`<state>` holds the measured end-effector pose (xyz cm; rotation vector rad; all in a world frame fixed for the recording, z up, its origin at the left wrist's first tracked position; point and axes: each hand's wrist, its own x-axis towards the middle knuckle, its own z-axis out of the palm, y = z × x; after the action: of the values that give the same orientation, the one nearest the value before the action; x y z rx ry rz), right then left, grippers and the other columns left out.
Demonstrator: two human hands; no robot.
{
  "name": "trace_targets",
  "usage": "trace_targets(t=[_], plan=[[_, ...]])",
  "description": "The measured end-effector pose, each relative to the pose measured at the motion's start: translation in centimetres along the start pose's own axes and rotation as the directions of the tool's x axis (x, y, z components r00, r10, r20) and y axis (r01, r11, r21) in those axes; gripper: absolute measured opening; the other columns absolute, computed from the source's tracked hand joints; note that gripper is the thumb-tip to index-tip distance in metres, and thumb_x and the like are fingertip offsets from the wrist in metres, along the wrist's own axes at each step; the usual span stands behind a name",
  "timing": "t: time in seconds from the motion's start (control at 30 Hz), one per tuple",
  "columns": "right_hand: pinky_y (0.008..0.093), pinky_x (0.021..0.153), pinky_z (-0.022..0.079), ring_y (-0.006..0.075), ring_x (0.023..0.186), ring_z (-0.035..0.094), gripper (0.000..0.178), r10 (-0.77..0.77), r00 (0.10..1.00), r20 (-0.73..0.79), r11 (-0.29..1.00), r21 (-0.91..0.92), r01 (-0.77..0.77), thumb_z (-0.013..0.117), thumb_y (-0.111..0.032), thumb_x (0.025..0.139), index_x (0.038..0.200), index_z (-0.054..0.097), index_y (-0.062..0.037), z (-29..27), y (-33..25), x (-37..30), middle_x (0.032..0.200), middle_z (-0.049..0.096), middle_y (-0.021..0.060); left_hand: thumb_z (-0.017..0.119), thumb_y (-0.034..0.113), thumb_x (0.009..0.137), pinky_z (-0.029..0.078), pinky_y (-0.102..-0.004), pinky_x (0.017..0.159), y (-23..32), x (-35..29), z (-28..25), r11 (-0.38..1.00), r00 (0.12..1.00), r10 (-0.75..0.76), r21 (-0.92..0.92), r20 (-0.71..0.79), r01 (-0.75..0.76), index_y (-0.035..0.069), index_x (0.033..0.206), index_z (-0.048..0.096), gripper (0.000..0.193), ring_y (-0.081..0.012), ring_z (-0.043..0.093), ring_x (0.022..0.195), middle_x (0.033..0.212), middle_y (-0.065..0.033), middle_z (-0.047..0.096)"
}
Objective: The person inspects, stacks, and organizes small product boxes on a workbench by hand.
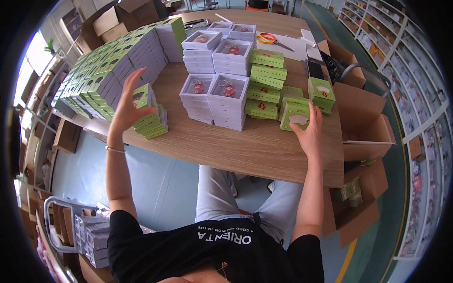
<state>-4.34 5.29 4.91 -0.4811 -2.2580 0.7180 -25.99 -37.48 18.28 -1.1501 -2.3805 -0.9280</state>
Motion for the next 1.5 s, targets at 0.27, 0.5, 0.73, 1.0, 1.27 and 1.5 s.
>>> trace_targets(t=[0.27,0.5,0.73,1.0,1.27,1.5], plan=[[0.0293,0.088,0.048,0.0175,0.109,0.057,0.036,0.297,0.955,0.005,0.797,0.550,-0.250,0.059,-0.014,0.096,0.131,0.054,-0.0049,0.8,1.6,-3.1,0.133,0.046,0.0129,0.087,0.024,0.064,0.031,-0.0432,0.114,4.3,4.8,8.3,0.986,0.925,0.162,-0.091,0.345,-0.138,0.012,0.147,0.032,0.101,-0.0334,0.031,0.138,0.148,-0.0146,0.035],[0.0445,0.107,0.034,0.0371,0.131,0.038,0.067,0.149,0.987,0.055,0.988,0.041,-0.151,0.076,-0.030,0.083,0.138,0.046,-0.0054,-0.1,2.7,-7.0,0.147,0.031,0.0232,0.091,0.032,0.055,0.031,-0.0416,0.113,2.5,8.5,13.1,0.992,0.851,0.101,-0.121,0.516,-0.044,0.011,0.146,0.034,0.110,-0.0340,0.030,0.137,0.146,-0.0140,0.031],[0.0425,0.112,0.032,0.0334,0.137,0.032,0.103,0.139,0.894,0.426,0.989,-0.021,-0.143,0.089,-0.016,0.059,0.147,0.035,-0.0140,-2.6,-2.3,-7.3,0.147,0.030,0.0147,0.089,0.024,0.054,0.032,-0.0395,0.111,3.4,7.6,12.9,0.993,0.876,0.097,-0.099,0.472,-0.057,0.008,0.141,0.038,0.102,-0.0330,0.034,0.131,0.136,-0.0154,0.038],[0.0480,0.108,0.033,0.0372,0.132,0.032,0.084,-0.229,0.965,0.132,0.941,0.283,0.184,0.088,-0.029,0.062,0.136,0.050,-0.0147,-1.5,-8.3,-6.3,0.144,0.028,0.0168,0.086,0.017,0.051,0.036,-0.0374,0.108,7.7,3.7,9.6,0.970,0.946,0.165,-0.217,0.278,-0.106,0.003,0.135,0.040,0.097,-0.0324,0.042,0.126,0.129,-0.0157,0.045],[0.0479,0.108,0.033,0.0352,0.133,0.030,0.082,-0.323,0.937,0.130,0.902,0.342,0.264,0.085,-0.016,0.063,0.137,0.049,-0.0133,-0.8,-11.4,-5.5,0.144,0.029,0.0147,0.086,0.011,0.046,0.040,-0.0369,0.107,9.1,1.5,7.1,0.953,0.895,0.264,-0.238,0.360,-0.186,0.002,0.137,0.037,0.104,-0.0324,0.048,0.122,0.130,-0.0149,0.044],[0.0444,0.110,0.031,0.0320,0.134,0.031,0.088,-0.357,0.912,0.203,0.858,0.457,0.234,0.083,-0.009,0.059,0.139,0.046,-0.0122,-0.9,-12.4,-5.0,0.143,0.028,0.0125,0.085,0.012,0.050,0.043,-0.0370,0.103,8.2,0.7,6.1,0.947,0.889,0.261,-0.280,0.376,-0.160,0.002,0.137,0.035,0.101,-0.0341,0.048,0.121,0.131,-0.0159,0.043]])
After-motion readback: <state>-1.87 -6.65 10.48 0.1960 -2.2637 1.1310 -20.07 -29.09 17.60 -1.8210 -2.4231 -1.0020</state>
